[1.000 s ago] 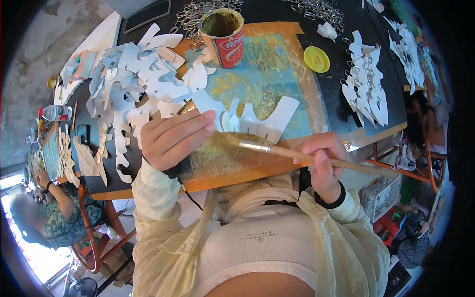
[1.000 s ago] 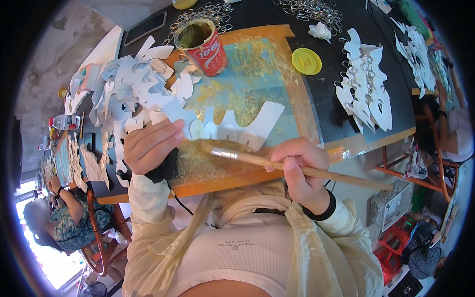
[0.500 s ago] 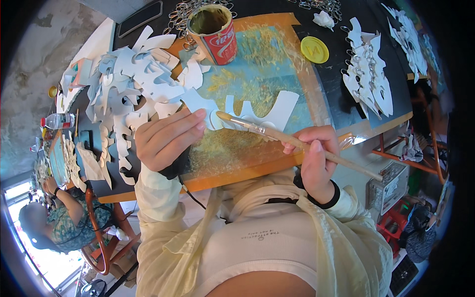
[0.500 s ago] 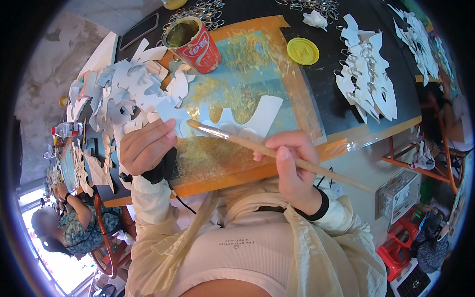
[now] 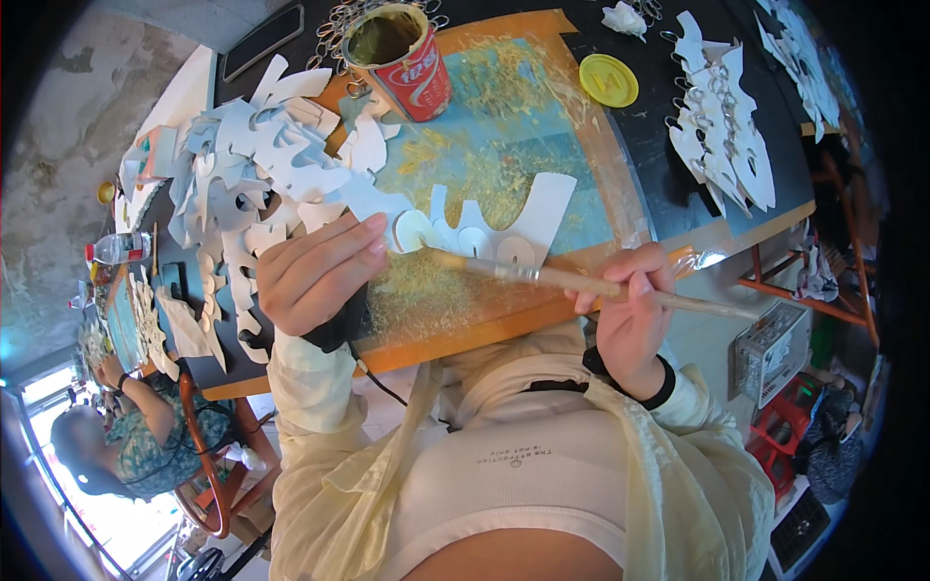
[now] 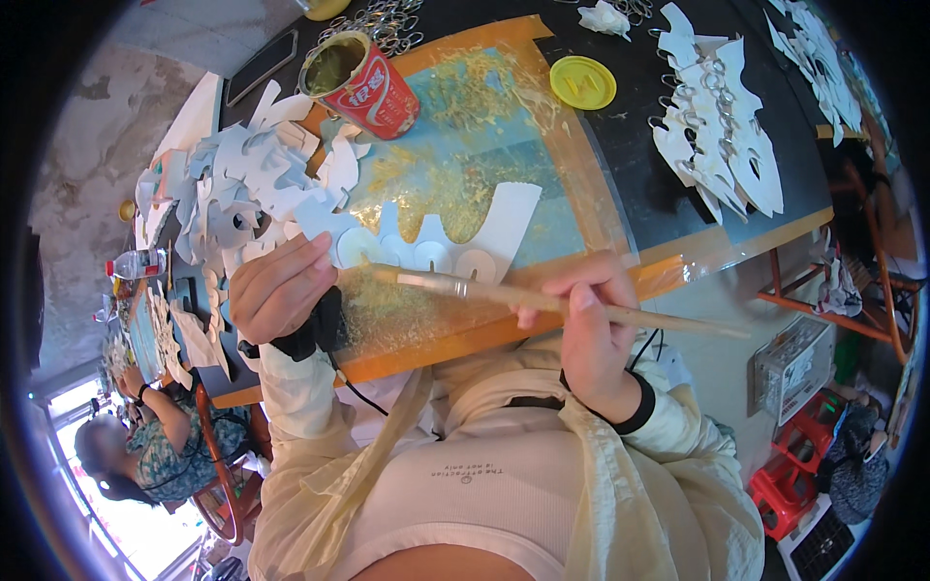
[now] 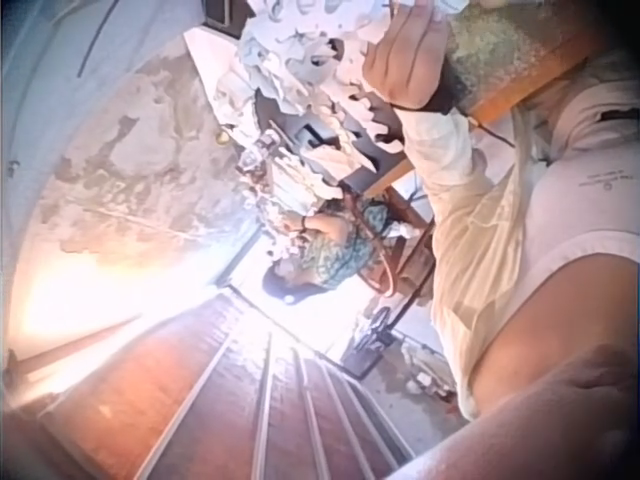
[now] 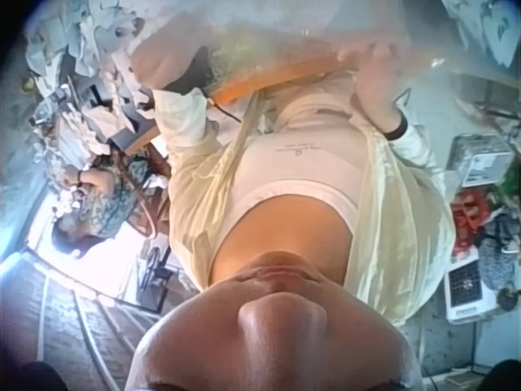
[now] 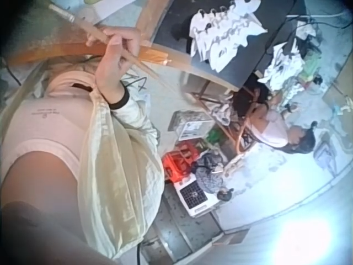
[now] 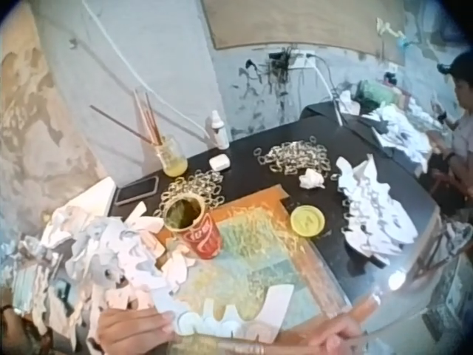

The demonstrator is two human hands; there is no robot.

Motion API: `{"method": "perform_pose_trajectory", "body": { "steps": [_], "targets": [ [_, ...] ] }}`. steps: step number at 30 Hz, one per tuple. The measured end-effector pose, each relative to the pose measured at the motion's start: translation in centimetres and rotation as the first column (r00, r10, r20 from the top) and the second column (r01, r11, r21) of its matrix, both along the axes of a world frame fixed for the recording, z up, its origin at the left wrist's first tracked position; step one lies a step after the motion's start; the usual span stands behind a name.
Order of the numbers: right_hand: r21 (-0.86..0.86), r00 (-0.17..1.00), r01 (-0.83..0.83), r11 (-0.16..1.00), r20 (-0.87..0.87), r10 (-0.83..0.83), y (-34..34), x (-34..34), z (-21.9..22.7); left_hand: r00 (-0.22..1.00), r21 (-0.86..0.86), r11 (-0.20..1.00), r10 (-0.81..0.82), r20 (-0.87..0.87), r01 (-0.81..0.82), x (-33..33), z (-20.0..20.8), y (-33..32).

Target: The recorder is applying yellow glue using a brush to white leather or synthetic shoe upper components at a workstation.

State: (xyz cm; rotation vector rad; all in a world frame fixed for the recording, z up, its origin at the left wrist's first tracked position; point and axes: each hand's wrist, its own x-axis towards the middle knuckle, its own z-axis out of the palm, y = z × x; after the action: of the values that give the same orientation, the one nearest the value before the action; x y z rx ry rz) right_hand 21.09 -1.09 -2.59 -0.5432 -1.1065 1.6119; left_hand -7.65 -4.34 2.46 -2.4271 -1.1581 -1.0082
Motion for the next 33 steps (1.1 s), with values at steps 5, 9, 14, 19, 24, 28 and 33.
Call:
{"method": "perform_pose_trajectory", "body": {
  "steps": [5,9,14,19,24,28,33],
  "targets": [
    [0.055,0.978,0.070,0.996,0.193,-0.080,0.1,-1.2,0.6,1.000,-0.022,1.000,-0.001,-0.012,0.001,-0.2,-0.2,-0.3],
    [0.084,0.997,0.000,0.996,0.075,-0.006,0.1,-1.5,-0.2,1.000,-0.012,1.000,0.005,-0.012,-0.006,-0.1,-0.3,-0.1],
    [0.121,0.996,-0.021,0.992,0.092,0.010,-0.2,-1.1,-0.3,1.000,-0.011,1.000,0.018,-0.005,-0.018,-0.1,-0.3,-0.1],
    [0.103,0.994,-0.062,0.993,0.100,0.052,-0.4,-0.6,-0.3,1.000,-0.016,1.000,0.026,0.001,-0.026,-0.1,-0.2,-0.2],
    [0.024,0.998,-0.035,0.999,0.062,0.033,-0.3,0.6,-0.1,1.000,-0.026,1.000,0.014,0.001,-0.014,-0.1,-0.2,-0.2],
    [0.125,0.999,0.018,0.992,0.035,-0.022,0.7,-0.3,0.9,0.999,0.022,0.999,0.041,0.011,-0.041,0.2,-0.5,0.0],
    [0.140,0.998,-0.008,0.990,0.068,-0.001,0.2,-1.1,1.6,0.998,0.006,0.999,0.054,-0.019,-0.054,0.4,-0.1,-0.3]
  ]
}}
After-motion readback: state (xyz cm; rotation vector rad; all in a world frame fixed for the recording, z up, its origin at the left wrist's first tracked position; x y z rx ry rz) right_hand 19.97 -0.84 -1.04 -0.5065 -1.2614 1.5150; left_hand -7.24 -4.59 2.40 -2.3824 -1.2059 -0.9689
